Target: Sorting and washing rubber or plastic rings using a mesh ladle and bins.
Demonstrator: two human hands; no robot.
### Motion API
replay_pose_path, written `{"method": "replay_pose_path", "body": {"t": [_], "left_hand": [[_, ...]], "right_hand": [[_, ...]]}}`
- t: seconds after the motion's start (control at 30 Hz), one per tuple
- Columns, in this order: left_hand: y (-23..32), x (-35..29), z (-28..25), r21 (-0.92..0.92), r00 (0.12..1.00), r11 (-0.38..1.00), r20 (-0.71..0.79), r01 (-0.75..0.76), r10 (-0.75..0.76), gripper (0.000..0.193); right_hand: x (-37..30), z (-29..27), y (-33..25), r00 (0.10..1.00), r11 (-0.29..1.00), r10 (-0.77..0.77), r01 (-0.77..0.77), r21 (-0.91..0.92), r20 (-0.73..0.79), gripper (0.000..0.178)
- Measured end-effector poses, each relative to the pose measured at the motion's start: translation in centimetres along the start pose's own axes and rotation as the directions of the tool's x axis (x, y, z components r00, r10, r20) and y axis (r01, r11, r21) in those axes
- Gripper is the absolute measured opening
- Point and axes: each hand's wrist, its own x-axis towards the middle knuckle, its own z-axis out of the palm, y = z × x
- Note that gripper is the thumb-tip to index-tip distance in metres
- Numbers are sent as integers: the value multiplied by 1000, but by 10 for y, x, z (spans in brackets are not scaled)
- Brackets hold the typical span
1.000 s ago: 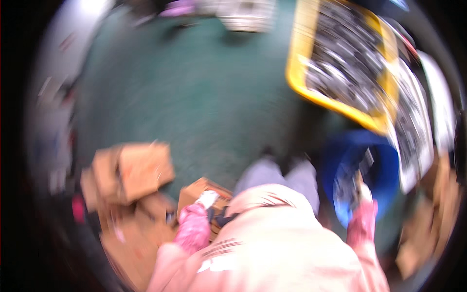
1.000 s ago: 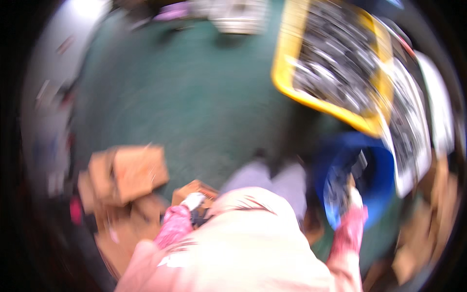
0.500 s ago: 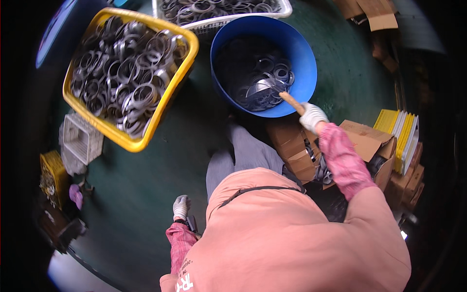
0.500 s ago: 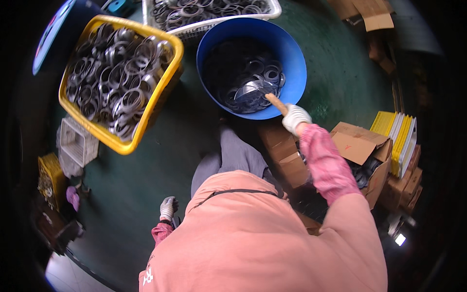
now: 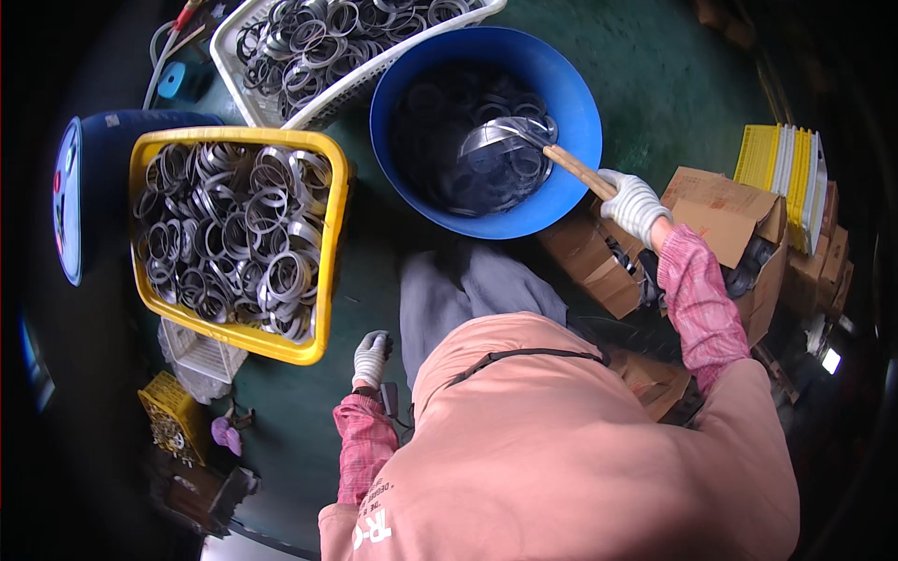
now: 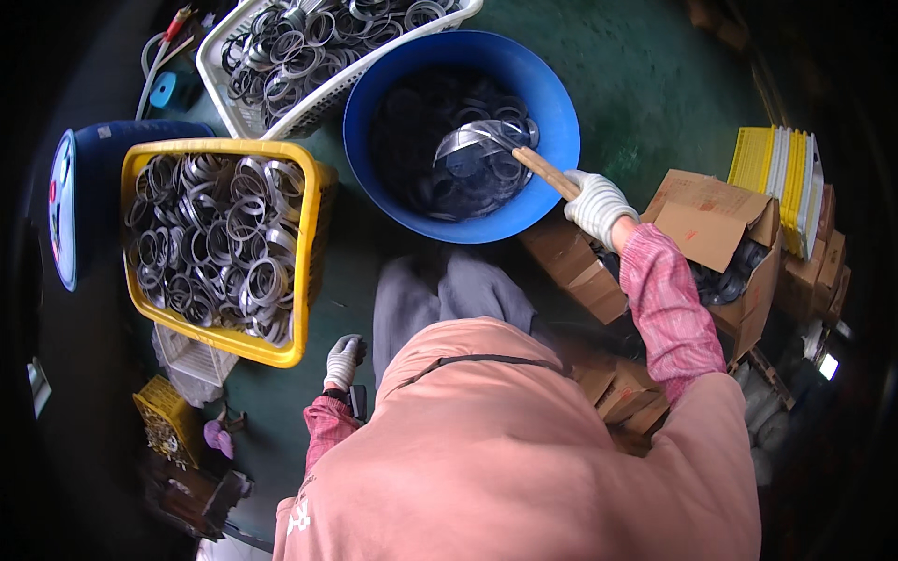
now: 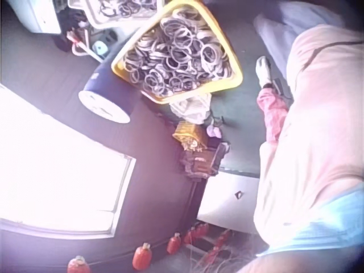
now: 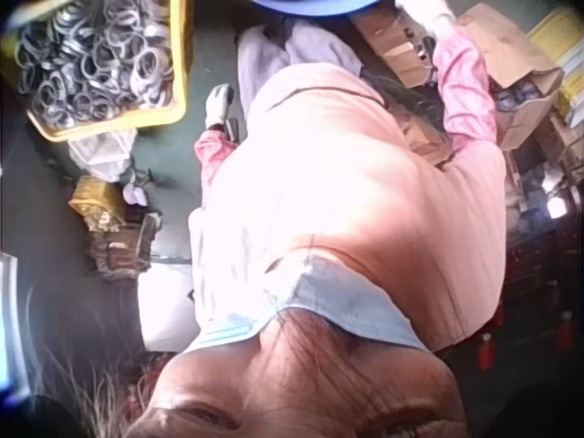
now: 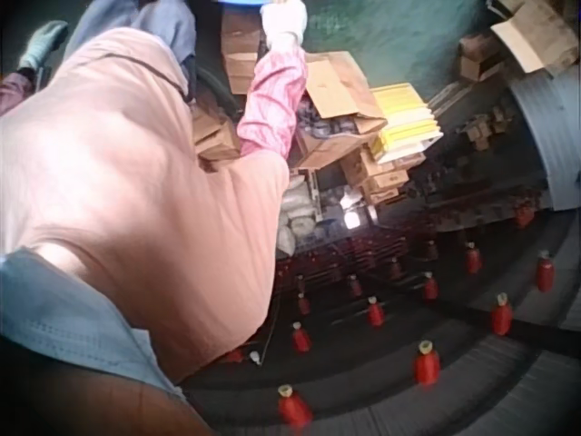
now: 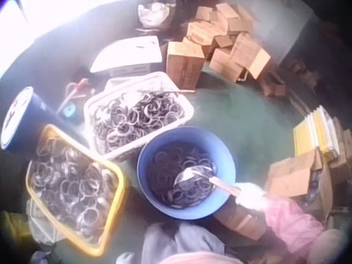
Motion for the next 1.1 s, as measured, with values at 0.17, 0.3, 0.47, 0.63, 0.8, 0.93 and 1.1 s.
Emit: {"method": "replay_pose_path", "body": {"t": [0.17, 0.3, 0.47, 0.63, 0.8, 0.93, 1.1], "left_hand": [[84, 43, -12, 148, 990, 987, 137, -64, 44, 21], [149, 74, -45, 360, 943, 884, 254, -298, 214, 21], [232, 88, -59, 333, 927, 899, 336, -284, 169, 20], [288, 109, -57, 300, 892, 902, 419, -312, 169, 19], [303, 134, -55, 340, 866, 880, 481, -331, 140, 25], [324, 133, -44, 427, 874, 856, 482, -293, 59, 26], [358, 121, -30, 468, 871, 834, 490, -292, 30, 27]], "right_hand": [[106, 49, -26, 929, 935, 348, -354, 28, 126, 39], [139, 85, -31, 942, 942, 331, -333, 32, 60, 43], [45, 40, -70, 961, 915, 277, -270, 301, 19, 51], [0, 24, -133, 794, 545, 510, -597, 589, 332, 70], [66, 122, -139, 752, 242, 478, -610, 755, 454, 26], [112, 161, -146, 746, 217, 533, -576, 788, 399, 23], [56, 63, -142, 768, 184, 498, -547, 817, 402, 50]]}}
